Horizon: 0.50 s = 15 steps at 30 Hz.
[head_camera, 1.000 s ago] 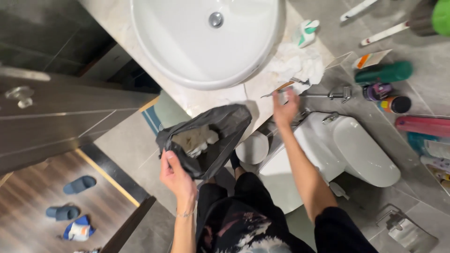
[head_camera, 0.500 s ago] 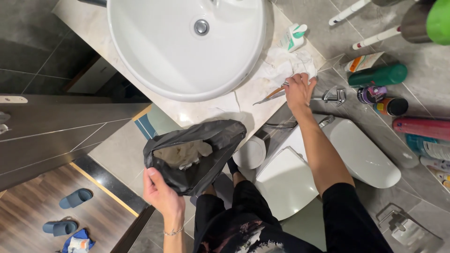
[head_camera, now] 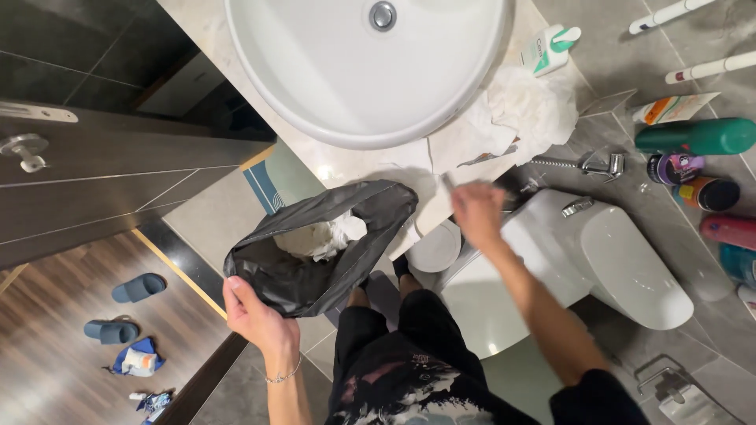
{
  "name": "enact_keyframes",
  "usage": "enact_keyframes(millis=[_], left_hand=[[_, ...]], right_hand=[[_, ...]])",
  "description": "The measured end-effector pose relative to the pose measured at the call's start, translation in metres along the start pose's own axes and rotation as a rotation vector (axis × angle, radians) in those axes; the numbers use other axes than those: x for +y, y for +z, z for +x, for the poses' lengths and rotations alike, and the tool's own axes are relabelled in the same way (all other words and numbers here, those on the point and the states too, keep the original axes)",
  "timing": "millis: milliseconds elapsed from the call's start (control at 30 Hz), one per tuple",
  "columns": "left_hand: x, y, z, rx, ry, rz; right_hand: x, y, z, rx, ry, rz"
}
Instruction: The recorder empties a small bathroom trash bin into a larger bag and consolidates trash from the kitchen area.
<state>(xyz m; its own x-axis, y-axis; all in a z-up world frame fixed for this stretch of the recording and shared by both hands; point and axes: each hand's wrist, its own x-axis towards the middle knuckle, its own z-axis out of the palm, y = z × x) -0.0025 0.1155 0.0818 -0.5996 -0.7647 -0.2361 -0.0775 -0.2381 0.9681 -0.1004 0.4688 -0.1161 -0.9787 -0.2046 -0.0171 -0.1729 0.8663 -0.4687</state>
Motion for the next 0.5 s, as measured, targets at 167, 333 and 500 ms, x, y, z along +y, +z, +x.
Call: enact_keyframes(millis=[167,333,500], left_hand=[[0.002,-0.007,0.0,0.047,0.054,0.074],[-0.024,-0.025,0.007,0.079,-0.025,0.114],[-0.063,-0.046,0.016,0.135,0.126,0.466]], right_hand=[[-0.036,0.035,-0.014,-0.001,0.033,0.06],[-0.061,0.026,0.007,0.158,0.077,0.098],[-0.057,0.045,0.03,0.109,0.036,0.103]])
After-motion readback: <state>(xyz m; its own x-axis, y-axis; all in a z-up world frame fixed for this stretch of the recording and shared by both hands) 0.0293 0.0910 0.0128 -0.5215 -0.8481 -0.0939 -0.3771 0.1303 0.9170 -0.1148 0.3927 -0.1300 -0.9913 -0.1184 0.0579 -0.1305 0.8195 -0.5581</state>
